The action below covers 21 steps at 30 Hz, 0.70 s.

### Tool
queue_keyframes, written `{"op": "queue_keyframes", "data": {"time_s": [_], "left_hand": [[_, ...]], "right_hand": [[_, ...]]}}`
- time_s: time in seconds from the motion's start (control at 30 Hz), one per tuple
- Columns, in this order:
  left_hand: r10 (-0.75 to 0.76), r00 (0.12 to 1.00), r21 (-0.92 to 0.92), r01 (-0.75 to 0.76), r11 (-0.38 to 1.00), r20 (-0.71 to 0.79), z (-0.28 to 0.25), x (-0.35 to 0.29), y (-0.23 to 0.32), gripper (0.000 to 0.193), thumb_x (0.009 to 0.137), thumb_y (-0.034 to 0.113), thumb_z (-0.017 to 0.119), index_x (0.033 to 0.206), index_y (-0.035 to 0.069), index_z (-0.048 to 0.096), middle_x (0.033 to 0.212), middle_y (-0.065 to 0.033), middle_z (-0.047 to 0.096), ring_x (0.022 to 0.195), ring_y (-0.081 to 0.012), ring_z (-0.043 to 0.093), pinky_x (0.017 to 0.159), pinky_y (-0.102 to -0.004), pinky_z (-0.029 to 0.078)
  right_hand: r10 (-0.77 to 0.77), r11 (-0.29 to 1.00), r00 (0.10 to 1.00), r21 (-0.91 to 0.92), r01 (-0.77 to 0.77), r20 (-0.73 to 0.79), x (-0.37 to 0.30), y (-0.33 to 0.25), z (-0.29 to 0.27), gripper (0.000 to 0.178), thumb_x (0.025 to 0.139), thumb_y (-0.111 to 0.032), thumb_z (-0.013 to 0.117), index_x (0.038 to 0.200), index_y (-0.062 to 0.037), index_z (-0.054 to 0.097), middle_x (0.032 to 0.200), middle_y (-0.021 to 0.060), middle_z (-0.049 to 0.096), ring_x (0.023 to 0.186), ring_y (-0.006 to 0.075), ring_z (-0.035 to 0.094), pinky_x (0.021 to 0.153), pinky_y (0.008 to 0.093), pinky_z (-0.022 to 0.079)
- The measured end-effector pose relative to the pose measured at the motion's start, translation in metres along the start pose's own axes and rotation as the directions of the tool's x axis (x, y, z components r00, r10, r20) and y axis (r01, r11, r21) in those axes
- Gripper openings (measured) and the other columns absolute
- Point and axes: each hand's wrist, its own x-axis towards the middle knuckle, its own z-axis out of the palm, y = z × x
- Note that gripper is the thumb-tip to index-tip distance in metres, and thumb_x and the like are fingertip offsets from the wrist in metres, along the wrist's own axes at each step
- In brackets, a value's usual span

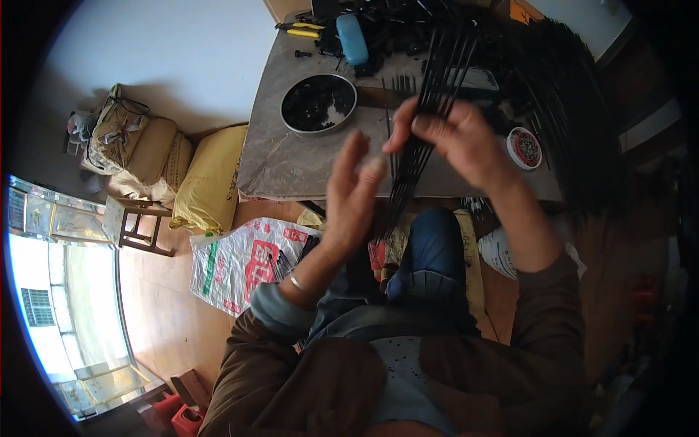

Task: Assembling umbrella ribs and hubs into a frame using specialized components and pliers.

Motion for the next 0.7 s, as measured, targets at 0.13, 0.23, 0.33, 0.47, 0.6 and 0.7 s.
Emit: {"op": "queue_keyframes", "data": {"time_s": [0.13, 0.23, 0.33, 0.47, 0.6, 0.7], "left_hand": [[0.193, 0.933, -0.183, -0.142, 0.973, 0.302, 0.013, 0.039, 0.084, 0.044, 0.094, 0.019, 0.058, 0.133, 0.001, 0.047, 0.112, -0.0132, 0.064, 0.098, -0.0141, 0.061, 0.084, -0.0263, 0.05], [0.125, 0.892, -0.227, -0.026, 0.974, 0.434, 0.024, 0.048, 0.099, 0.028, 0.094, 0.012, 0.057, 0.119, 0.0, 0.059, 0.1, -0.0091, 0.068, 0.091, -0.0103, 0.062, 0.079, -0.0246, 0.052], [0.229, 0.906, -0.047, -0.227, 0.973, 0.357, 0.021, 0.051, 0.087, 0.023, 0.093, 0.01, 0.059, 0.113, 0.001, 0.062, 0.098, -0.0076, 0.069, 0.09, -0.0104, 0.063, 0.081, -0.0251, 0.052], [0.225, 0.909, -0.194, -0.165, 0.967, 0.35, 0.026, 0.051, 0.085, 0.021, 0.093, 0.009, 0.058, 0.112, 0.001, 0.063, 0.098, -0.0066, 0.069, 0.091, -0.01, 0.063, 0.082, -0.025, 0.052], [0.232, 0.903, -0.164, -0.184, 0.969, 0.361, 0.026, 0.054, 0.086, 0.022, 0.092, 0.011, 0.059, 0.112, 0.0, 0.062, 0.096, -0.0089, 0.07, 0.093, -0.013, 0.065, 0.085, -0.0271, 0.051], [0.208, 0.908, -0.119, -0.177, 0.977, 0.363, 0.021, 0.053, 0.087, 0.024, 0.092, 0.013, 0.059, 0.111, -0.001, 0.061, 0.094, -0.0117, 0.07, 0.095, -0.0166, 0.066, 0.088, -0.0297, 0.05]], "right_hand": [[0.082, 0.994, 0.995, -0.068, -0.086, -0.062, -0.031, 0.012, 0.019, 0.018, 0.093, -0.006, 0.053, 0.108, -0.0008, 0.062, 0.095, 0.0082, 0.067, 0.09, 0.0185, 0.066, 0.088, 0.0296, 0.051], [0.113, 0.952, 0.992, -0.279, -0.125, -0.058, -0.03, 0.007, 0.019, 0.021, 0.091, -0.008, 0.057, 0.11, -0.0005, 0.061, 0.1, 0.0051, 0.066, 0.098, 0.0148, 0.062, 0.089, 0.0285, 0.047], [0.184, 0.937, 0.964, -0.329, -0.114, 0.191, -0.017, -0.016, -0.006, 0.025, 0.089, -0.012, 0.06, 0.111, 0.0001, 0.06, 0.103, 0.0055, 0.065, 0.1, 0.0132, 0.06, 0.091, 0.0286, 0.046], [-0.024, 0.606, 0.924, -0.741, -0.29, -0.382, 0.012, 0.018, -0.126, 0.022, 0.082, -0.014, 0.063, 0.101, -0.0044, 0.067, 0.084, 0.0088, 0.069, 0.076, 0.022, 0.066, 0.072, 0.0352, 0.052], [-0.133, 0.087, 0.841, -0.851, -0.518, -0.525, 0.019, 0.039, -0.177, 0.015, 0.082, -0.02, 0.063, 0.092, -0.0105, 0.069, 0.089, 0.009, 0.069, 0.086, 0.0288, 0.066, 0.075, 0.0394, 0.051], [-0.021, -0.026, 0.847, -0.847, -0.531, -0.531, 0.025, 0.046, -0.181, 0.011, 0.081, -0.019, 0.063, 0.087, -0.0104, 0.068, 0.088, 0.0072, 0.068, 0.089, 0.0275, 0.064, 0.077, 0.0401, 0.05]]}}
